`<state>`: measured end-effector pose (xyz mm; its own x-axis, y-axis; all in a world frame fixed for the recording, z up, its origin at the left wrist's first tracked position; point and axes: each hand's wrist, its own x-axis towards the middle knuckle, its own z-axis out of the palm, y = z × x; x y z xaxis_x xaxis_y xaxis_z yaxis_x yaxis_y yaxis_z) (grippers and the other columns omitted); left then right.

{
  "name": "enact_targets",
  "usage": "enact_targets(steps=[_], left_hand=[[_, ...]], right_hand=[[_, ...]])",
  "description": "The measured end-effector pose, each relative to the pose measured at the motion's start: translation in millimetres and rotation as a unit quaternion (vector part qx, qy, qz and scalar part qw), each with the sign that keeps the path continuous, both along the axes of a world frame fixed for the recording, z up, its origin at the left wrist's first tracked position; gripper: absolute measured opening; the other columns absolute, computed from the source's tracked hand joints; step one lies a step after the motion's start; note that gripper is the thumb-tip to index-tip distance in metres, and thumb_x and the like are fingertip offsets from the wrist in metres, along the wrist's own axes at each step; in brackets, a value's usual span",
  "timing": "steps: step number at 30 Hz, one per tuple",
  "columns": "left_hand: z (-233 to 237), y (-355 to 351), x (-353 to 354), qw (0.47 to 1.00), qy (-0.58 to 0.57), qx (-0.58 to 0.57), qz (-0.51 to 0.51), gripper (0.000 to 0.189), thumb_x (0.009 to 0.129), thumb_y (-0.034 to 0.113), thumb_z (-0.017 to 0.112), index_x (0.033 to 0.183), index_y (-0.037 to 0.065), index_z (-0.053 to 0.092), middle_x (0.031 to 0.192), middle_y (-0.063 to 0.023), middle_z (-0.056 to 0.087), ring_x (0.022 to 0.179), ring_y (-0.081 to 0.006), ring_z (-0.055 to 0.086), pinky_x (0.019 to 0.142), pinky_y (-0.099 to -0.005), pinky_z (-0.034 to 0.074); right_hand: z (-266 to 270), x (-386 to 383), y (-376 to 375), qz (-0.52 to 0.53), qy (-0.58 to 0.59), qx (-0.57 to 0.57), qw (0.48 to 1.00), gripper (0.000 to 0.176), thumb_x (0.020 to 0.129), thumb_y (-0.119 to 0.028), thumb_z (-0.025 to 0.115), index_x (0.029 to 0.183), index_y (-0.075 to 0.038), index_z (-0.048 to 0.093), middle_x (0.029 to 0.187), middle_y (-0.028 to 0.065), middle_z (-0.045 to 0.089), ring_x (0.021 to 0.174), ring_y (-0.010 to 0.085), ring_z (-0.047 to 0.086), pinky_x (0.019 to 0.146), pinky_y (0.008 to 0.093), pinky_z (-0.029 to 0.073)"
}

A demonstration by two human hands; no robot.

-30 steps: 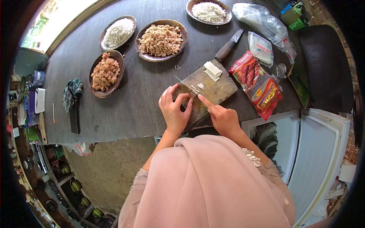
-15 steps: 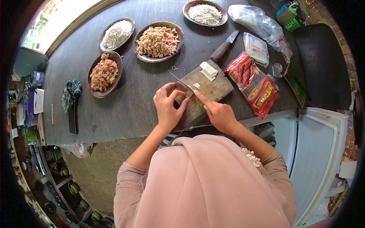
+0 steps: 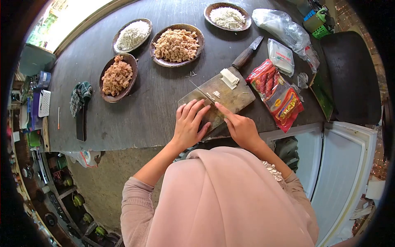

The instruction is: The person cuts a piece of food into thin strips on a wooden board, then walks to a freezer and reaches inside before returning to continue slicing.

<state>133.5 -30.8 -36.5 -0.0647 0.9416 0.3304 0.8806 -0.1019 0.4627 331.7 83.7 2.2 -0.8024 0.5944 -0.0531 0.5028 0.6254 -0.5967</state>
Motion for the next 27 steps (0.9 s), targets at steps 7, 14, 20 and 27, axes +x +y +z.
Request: enact_targets(steps=[7,14,20,27], left_hand=[[3.1,0.2,4.9,0.999,0.028,-0.025,0.009,0.060,0.089,0.026,0.068,0.143,0.007,0.051,0.150,-0.0119,0.047,0.142,-0.0324,0.039,0.117,-0.0498,0.025],[-1.8,-3.1,24.3,0.996,0.028,-0.034,0.077,0.061,0.090,0.027,0.066,0.146,0.008,0.049,0.152,-0.0117,0.047,0.145,-0.0318,0.037,0.118,-0.0506,0.023],[-0.6,-2.1,25.9,0.996,0.005,-0.021,0.090,0.060,0.090,0.027,0.067,0.146,0.010,0.051,0.150,-0.0108,0.050,0.144,-0.0319,0.039,0.118,-0.0511,0.023],[-1.0,-1.2,27.1,0.995,-0.006,-0.017,0.094,0.060,0.089,0.025,0.067,0.145,0.010,0.052,0.148,-0.0108,0.051,0.143,-0.0321,0.040,0.118,-0.0510,0.024]], right_hand=[[1.4,-2.4,0.8,-0.003,-0.006,0.036,0.999,0.063,0.097,-0.012,0.058,0.156,-0.029,0.041,0.076,0.0166,0.067,0.065,0.0375,0.066,0.061,0.0487,0.053],[-10.7,-3.8,-5.0,0.001,-0.035,0.126,0.991,0.080,0.086,-0.007,0.062,0.158,-0.031,0.038,0.066,0.0117,0.064,0.054,0.0320,0.066,0.052,0.0456,0.055],[-18.0,-2.3,1.8,-0.052,0.022,0.117,0.992,0.067,0.096,-0.012,0.058,0.157,-0.030,0.039,0.066,0.0112,0.063,0.056,0.0310,0.065,0.053,0.0451,0.054],[-5.3,3.7,-5.5,0.002,-0.008,0.113,0.994,0.067,0.095,-0.012,0.059,0.157,-0.028,0.039,0.065,0.0098,0.062,0.055,0.0295,0.065,0.052,0.0433,0.053]])
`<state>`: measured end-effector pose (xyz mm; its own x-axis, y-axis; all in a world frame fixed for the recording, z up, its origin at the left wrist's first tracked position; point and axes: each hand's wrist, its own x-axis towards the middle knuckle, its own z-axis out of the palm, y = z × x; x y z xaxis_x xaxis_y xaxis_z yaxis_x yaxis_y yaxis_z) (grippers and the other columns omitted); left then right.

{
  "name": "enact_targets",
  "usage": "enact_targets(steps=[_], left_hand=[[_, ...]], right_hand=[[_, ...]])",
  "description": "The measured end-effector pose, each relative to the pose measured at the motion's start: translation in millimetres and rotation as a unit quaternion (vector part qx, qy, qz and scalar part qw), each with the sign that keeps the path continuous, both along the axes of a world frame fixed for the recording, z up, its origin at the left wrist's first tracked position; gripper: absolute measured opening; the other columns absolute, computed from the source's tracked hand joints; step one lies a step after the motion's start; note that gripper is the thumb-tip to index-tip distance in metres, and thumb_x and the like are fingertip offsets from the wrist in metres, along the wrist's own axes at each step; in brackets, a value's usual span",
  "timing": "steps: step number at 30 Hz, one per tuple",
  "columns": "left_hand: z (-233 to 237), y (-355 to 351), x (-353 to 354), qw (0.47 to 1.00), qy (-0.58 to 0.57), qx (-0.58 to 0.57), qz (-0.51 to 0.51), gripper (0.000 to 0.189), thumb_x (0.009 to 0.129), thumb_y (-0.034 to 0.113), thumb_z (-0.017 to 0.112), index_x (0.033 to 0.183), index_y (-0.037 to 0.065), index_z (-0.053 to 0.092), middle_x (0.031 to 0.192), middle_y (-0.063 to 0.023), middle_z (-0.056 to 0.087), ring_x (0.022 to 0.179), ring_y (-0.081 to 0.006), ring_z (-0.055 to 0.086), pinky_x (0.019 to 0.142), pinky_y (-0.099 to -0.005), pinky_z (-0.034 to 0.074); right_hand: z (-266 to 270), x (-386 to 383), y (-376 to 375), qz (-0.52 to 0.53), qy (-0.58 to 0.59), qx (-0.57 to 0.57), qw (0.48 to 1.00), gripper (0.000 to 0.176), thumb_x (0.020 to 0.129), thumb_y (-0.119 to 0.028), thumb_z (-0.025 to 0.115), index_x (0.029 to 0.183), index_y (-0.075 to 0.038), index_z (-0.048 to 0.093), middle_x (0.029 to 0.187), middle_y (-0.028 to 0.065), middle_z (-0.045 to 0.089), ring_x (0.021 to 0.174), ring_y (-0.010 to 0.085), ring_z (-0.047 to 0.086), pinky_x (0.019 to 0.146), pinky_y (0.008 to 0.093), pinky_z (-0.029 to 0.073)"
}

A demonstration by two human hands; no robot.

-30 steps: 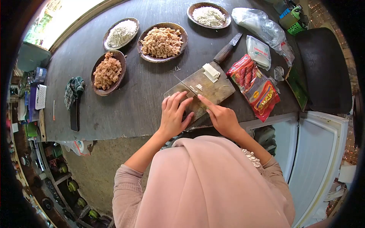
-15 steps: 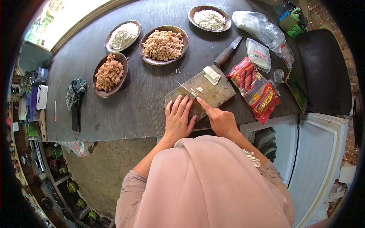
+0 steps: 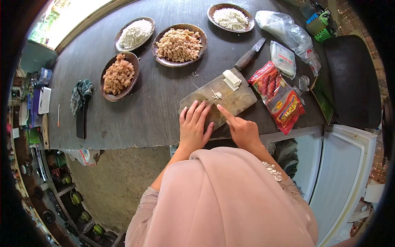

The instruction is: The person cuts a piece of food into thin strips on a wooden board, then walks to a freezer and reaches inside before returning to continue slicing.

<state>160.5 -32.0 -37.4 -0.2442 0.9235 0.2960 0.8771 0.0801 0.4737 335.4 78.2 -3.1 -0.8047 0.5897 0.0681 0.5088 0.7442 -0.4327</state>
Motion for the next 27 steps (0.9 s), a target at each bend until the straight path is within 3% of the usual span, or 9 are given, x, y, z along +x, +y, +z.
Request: enact_targets(steps=[6,9,11,18,20,27], left_hand=[[0.5,0.0,-1.4,1.000,0.000,-0.003,-0.003,0.059,0.089,0.025,0.067,0.144,0.010,0.053,0.148,-0.0108,0.051,0.143,-0.0325,0.040,0.118,-0.0512,0.024],[-0.3,-1.0,-1.1,1.000,0.003,-0.005,-0.005,0.058,0.090,0.026,0.067,0.143,0.009,0.053,0.149,-0.0108,0.051,0.144,-0.0323,0.040,0.118,-0.0512,0.024],[-0.4,-1.1,-1.8,1.000,0.003,-0.008,-0.004,0.056,0.093,0.031,0.062,0.144,0.009,0.053,0.150,-0.0111,0.050,0.145,-0.0321,0.039,0.118,-0.0511,0.023],[1.1,-2.3,-3.4,1.000,-0.016,-0.004,-0.008,0.055,0.099,0.040,0.053,0.144,0.007,0.054,0.151,-0.0121,0.049,0.145,-0.0322,0.038,0.119,-0.0510,0.021],[0.9,-2.5,-3.4,1.000,-0.013,-0.004,-0.010,0.055,0.099,0.039,0.053,0.143,0.006,0.054,0.151,-0.0127,0.049,0.145,-0.0326,0.037,0.119,-0.0511,0.021],[-2.3,-2.9,-3.5,1.000,-0.002,-0.003,-0.017,0.056,0.100,0.040,0.052,0.142,0.005,0.054,0.150,-0.0136,0.049,0.145,-0.0332,0.037,0.119,-0.0514,0.021]], right_hand=[[-3.6,-2.6,-1.5,-0.003,-0.013,0.025,1.000,0.077,0.087,-0.008,0.062,0.158,-0.029,0.039,0.064,0.0072,0.060,0.052,0.0276,0.065,0.050,0.0409,0.054],[-6.4,-6.4,-2.2,-0.007,-0.031,0.037,0.999,0.077,0.088,-0.007,0.061,0.158,-0.029,0.039,0.064,0.0078,0.060,0.053,0.0281,0.064,0.050,0.0409,0.054],[-8.9,-9.8,-0.2,-0.023,-0.005,0.028,0.999,0.067,0.095,-0.011,0.062,0.156,-0.031,0.042,0.064,0.0093,0.062,0.055,0.0301,0.064,0.053,0.0424,0.053],[-6.3,-3.9,-1.3,-0.007,-0.013,0.012,1.000,0.065,0.096,-0.013,0.062,0.156,-0.031,0.043,0.066,0.0085,0.063,0.054,0.0289,0.064,0.053,0.0415,0.053],[-13.4,-4.3,-3.3,-0.001,0.003,0.045,0.999,0.076,0.087,-0.007,0.062,0.157,-0.030,0.042,0.063,0.0081,0.060,0.050,0.0279,0.063,0.048,0.0416,0.052],[-12.9,-12.5,-6.1,-0.011,-0.022,0.084,0.996,0.079,0.085,-0.006,0.062,0.157,-0.031,0.042,0.063,0.0069,0.058,0.048,0.0258,0.061,0.046,0.0405,0.052]])
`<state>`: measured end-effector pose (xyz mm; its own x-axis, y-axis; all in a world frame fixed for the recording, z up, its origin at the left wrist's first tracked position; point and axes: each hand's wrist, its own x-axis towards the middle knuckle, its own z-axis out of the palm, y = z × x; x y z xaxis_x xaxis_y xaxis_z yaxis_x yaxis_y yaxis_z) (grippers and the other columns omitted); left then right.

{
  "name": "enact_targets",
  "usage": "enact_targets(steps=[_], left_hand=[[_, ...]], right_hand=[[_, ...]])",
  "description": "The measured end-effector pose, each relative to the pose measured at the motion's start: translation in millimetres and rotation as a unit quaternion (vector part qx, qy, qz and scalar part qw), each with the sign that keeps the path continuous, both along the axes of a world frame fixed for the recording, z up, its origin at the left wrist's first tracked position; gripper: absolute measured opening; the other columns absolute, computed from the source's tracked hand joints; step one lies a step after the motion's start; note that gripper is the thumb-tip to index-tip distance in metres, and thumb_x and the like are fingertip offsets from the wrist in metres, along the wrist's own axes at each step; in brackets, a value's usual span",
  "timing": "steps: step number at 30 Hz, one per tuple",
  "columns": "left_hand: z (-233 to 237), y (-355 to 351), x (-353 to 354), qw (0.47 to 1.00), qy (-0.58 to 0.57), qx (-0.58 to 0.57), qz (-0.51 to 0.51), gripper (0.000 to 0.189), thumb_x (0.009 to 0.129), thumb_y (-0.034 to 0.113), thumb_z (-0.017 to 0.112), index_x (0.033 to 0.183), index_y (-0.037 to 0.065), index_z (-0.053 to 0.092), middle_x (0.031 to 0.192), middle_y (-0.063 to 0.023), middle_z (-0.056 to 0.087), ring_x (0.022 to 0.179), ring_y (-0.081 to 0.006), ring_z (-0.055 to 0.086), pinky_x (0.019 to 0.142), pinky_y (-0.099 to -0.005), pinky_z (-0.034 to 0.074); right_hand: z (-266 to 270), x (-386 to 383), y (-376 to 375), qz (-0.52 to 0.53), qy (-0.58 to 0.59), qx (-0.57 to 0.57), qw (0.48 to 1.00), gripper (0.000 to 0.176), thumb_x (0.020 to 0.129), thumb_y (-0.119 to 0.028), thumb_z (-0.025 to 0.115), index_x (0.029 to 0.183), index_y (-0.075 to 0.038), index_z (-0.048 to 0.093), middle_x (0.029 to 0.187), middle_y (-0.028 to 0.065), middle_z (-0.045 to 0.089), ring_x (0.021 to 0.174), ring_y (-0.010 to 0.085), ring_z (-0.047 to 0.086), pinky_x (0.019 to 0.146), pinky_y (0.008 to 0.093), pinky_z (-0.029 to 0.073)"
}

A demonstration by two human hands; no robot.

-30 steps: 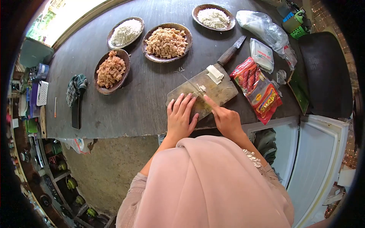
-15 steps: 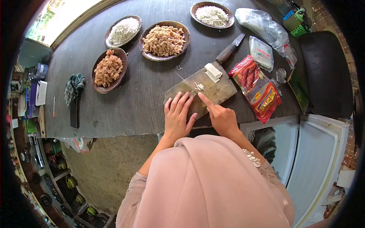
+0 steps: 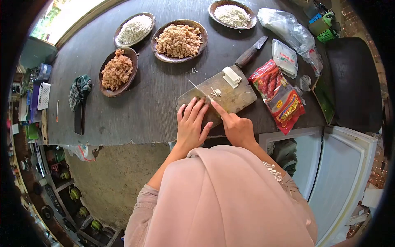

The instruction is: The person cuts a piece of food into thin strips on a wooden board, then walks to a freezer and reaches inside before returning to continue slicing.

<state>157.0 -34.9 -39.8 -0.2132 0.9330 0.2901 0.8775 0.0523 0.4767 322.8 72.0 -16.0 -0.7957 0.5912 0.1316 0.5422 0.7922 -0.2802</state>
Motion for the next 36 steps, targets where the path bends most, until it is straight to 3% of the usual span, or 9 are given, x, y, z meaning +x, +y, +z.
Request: enact_targets(steps=[8,14,23,36], left_hand=[[-0.9,-2.8,-0.6,1.000,-0.011,-0.002,0.000,0.064,0.095,0.047,0.055,0.143,0.004,0.054,0.149,-0.0118,0.049,0.141,-0.0337,0.038,0.117,-0.0516,0.022],[0.7,-1.8,-0.7,1.000,-0.012,-0.002,0.001,0.063,0.094,0.046,0.058,0.141,0.005,0.055,0.149,-0.0095,0.051,0.140,-0.0335,0.039,0.117,-0.0513,0.023],[2.3,-1.2,-0.5,1.000,-0.007,0.006,0.000,0.062,0.091,0.042,0.064,0.138,0.003,0.056,0.148,-0.0100,0.051,0.139,-0.0336,0.040,0.116,-0.0506,0.025],[-1.0,-1.7,-0.2,1.000,-0.014,0.011,0.000,0.059,0.093,0.041,0.062,0.138,0.004,0.057,0.146,-0.0101,0.053,0.139,-0.0332,0.041,0.116,-0.0514,0.025]], right_hand=[[2.9,3.3,-2.1,0.000,0.039,-0.032,0.999,0.079,0.085,-0.007,0.062,0.157,-0.032,0.041,0.061,0.0062,0.057,0.048,0.0261,0.062,0.046,0.0410,0.052],[1.0,1.9,-3.5,-0.001,-0.004,-0.014,1.000,0.080,0.084,-0.007,0.063,0.157,-0.033,0.041,0.063,0.0059,0.057,0.048,0.0255,0.062,0.046,0.0406,0.052],[-0.8,-3.2,-1.0,-0.002,0.026,-0.030,0.999,0.078,0.086,-0.008,0.062,0.156,-0.033,0.042,0.063,0.0070,0.057,0.049,0.0269,0.063,0.047,0.0409,0.052],[-1.6,-5.2,-2.6,0.005,0.010,-0.008,1.000,0.077,0.087,-0.009,0.061,0.157,-0.032,0.041,0.063,0.0066,0.058,0.050,0.0268,0.064,0.048,0.0408,0.053]])
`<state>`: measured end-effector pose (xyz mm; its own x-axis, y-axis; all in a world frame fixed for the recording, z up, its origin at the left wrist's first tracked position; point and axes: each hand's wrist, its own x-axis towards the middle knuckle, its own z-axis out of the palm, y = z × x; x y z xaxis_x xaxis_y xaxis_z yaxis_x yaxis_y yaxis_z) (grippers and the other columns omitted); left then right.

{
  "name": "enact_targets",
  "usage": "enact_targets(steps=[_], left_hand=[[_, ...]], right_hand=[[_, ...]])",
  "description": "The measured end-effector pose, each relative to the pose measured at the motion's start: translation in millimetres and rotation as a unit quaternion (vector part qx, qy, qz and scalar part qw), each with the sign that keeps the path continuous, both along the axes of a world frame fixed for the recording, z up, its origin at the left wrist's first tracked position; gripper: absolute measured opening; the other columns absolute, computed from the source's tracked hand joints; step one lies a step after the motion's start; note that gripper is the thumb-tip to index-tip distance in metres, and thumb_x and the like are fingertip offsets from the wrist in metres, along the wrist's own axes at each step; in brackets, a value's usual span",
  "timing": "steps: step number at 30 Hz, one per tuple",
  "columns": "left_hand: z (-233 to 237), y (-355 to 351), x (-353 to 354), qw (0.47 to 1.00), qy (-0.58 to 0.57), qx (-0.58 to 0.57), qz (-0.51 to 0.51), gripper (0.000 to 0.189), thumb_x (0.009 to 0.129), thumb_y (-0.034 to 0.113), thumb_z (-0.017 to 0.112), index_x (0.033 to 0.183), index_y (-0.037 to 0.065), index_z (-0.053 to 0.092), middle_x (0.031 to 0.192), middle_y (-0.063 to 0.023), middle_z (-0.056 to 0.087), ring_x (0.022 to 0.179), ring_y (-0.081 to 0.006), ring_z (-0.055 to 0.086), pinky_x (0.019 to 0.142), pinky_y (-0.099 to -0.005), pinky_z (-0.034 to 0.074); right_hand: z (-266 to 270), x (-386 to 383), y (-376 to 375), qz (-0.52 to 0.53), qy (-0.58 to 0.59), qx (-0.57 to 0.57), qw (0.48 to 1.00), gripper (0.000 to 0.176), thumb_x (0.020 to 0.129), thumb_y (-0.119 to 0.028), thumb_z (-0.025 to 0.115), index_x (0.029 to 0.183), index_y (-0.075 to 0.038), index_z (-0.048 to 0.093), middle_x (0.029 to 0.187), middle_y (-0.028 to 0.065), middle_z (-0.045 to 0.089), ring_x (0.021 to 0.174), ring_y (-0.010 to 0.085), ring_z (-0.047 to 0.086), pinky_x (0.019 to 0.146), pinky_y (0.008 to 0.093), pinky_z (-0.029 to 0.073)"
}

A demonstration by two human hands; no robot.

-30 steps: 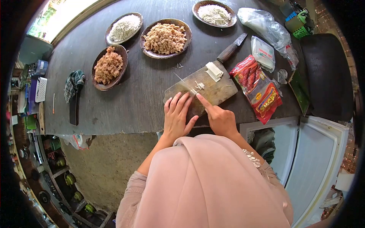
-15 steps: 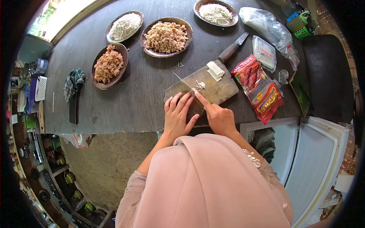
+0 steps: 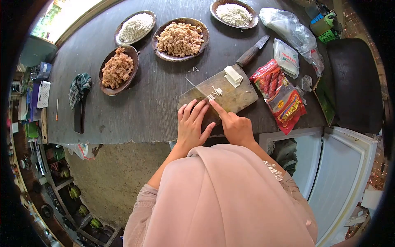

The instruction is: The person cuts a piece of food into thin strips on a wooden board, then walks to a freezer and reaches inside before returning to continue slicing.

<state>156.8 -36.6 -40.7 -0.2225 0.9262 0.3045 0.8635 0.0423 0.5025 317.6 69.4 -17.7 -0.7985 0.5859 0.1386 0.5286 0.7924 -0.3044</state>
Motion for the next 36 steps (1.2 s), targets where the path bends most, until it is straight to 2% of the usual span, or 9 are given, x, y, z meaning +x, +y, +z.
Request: enact_targets(steps=[2,27,36], left_hand=[[2.7,0.6,0.3,1.000,-0.008,0.001,0.003,0.060,0.092,0.041,0.062,0.139,0.004,0.057,0.147,-0.0103,0.053,0.139,-0.0334,0.042,0.116,-0.0514,0.025],[-1.2,0.6,-0.7,0.999,-0.033,0.024,0.014,0.055,0.091,0.039,0.065,0.133,0.004,0.061,0.143,-0.0107,0.057,0.138,-0.0336,0.044,0.115,-0.0515,0.027],[2.0,2.2,-0.6,0.999,-0.030,0.024,0.019,0.053,0.091,0.038,0.066,0.133,0.006,0.061,0.142,-0.0096,0.057,0.137,-0.0324,0.045,0.114,-0.0502,0.028]], right_hand=[[3.2,-2.5,2.2,0.003,0.024,-0.032,0.999,0.076,0.087,-0.008,0.061,0.157,-0.031,0.041,0.063,0.0066,0.058,0.050,0.0266,0.064,0.048,0.0407,0.053],[4.5,7.6,-3.1,-0.004,-0.001,-0.050,0.999,0.080,0.085,-0.005,0.062,0.157,-0.033,0.041,0.063,0.0064,0.056,0.049,0.0262,0.063,0.047,0.0409,0.053],[-2.5,0.2,0.8,-0.008,0.036,-0.036,0.999,0.079,0.086,-0.008,0.062,0.157,-0.033,0.040,0.062,0.0058,0.056,0.049,0.0260,0.063,0.047,0.0407,0.053]])
